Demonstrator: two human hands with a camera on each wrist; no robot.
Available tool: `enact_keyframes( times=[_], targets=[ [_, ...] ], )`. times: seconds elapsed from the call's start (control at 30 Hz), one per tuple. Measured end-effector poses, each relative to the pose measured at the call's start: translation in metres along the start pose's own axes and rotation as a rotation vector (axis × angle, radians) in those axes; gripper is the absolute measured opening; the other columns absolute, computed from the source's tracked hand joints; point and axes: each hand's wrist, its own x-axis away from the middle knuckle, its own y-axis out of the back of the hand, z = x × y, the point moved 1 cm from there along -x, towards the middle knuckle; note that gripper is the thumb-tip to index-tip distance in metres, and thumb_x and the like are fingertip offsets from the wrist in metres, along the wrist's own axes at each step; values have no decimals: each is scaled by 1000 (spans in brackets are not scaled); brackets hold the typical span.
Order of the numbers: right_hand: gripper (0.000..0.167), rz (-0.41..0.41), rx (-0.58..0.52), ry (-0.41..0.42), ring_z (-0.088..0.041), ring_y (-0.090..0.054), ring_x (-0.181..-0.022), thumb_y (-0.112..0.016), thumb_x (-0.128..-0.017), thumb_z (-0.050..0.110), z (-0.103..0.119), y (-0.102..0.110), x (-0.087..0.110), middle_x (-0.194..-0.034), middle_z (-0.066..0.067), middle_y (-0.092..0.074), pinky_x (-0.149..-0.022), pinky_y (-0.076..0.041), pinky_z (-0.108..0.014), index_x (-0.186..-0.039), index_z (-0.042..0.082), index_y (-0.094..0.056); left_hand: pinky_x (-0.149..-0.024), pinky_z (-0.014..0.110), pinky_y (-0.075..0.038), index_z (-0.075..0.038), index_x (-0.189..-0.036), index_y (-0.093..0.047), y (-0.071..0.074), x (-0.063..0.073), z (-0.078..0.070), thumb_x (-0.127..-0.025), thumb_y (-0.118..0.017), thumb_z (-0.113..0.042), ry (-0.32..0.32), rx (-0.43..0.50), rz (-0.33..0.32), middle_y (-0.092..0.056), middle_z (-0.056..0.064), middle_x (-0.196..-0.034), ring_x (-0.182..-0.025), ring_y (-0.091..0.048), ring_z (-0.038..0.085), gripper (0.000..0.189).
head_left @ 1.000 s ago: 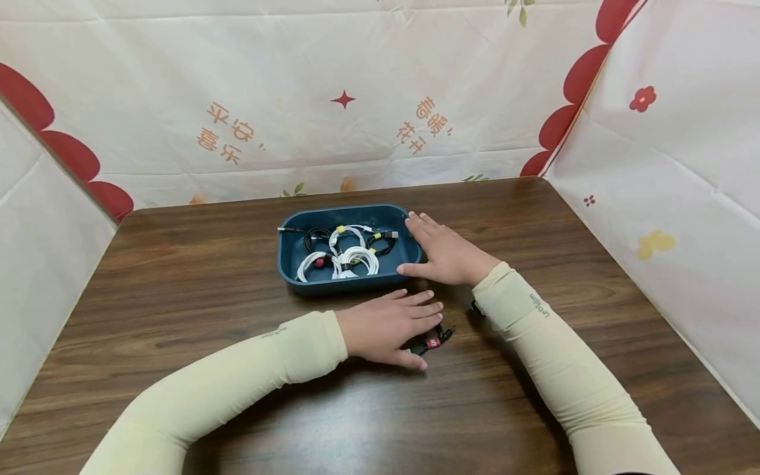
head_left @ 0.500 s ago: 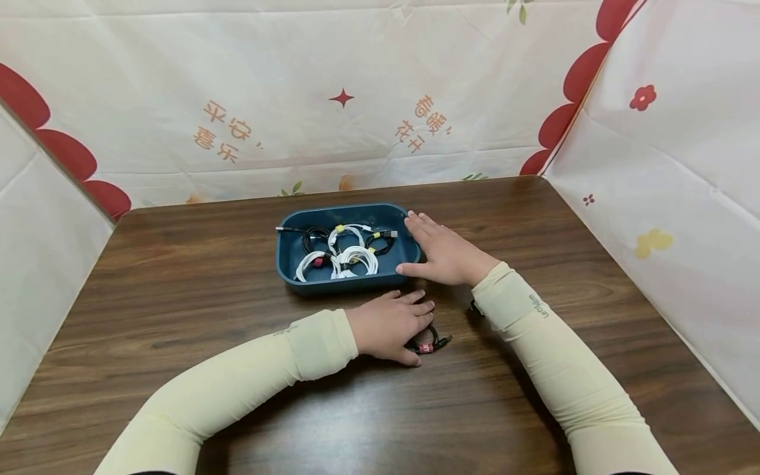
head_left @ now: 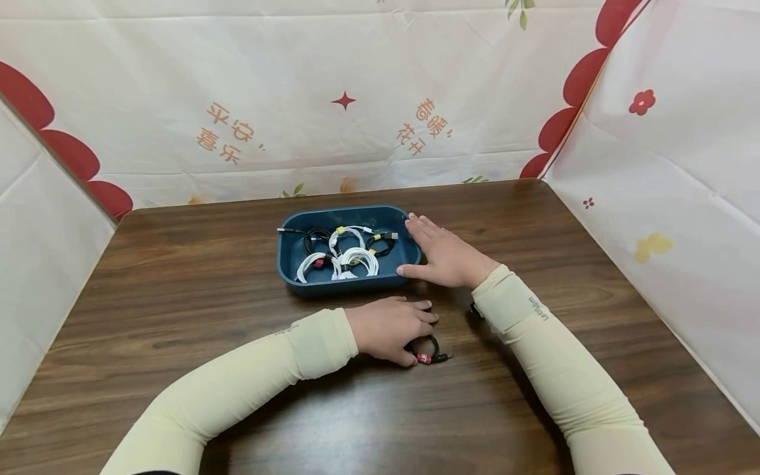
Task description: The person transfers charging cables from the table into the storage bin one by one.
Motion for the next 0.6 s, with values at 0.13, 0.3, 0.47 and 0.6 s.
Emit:
enact_keyframes(
  times=[0.13,0.3,0.47,0.6],
  targets=[
    [102,-1,-5,3,-29,-8,-151,-44,-91,75,-1,0,-1,-165,-13,-11,-116,-20,-56,-159,3,-17,-115,37,-29,-14,-132,-65,2,0,2,-89,-72,-36,-61,31,16,-47,3,-150,-145,-32,21,49],
    [102,2,-9,-1,-28,-7,-151,-44,-90,75,-2,-1,-1,-165,-12,-11,-116,-20,-55,-159,4,-17,-115,37,-29,-14,-130,-65,6,6,5,-88,-73,-35,-114,49,15,-47,1,-151,-146,-30,20,48],
    [101,4,-2,-3,-28,-7,-151,-44,-91,74,-1,0,0,-165,-13,-11,-116,-20,-55,-159,4,-16,-115,37,-28,-14,-127,-66,8,12,7,-87,-74,-33,-136,50,-14,-48,1,-150,-146,-31,21,45],
    [101,6,-4,-1,-29,-7,-151,-44,-92,73,-1,0,-1,-165,-13,-10,-116,-20,-55,-159,4,-16,-116,39,-28,-14,-128,-66,11,17,9,-88,-73,-33,-145,52,-21,-48,1,-149,-146,-30,21,45]
  ],
)
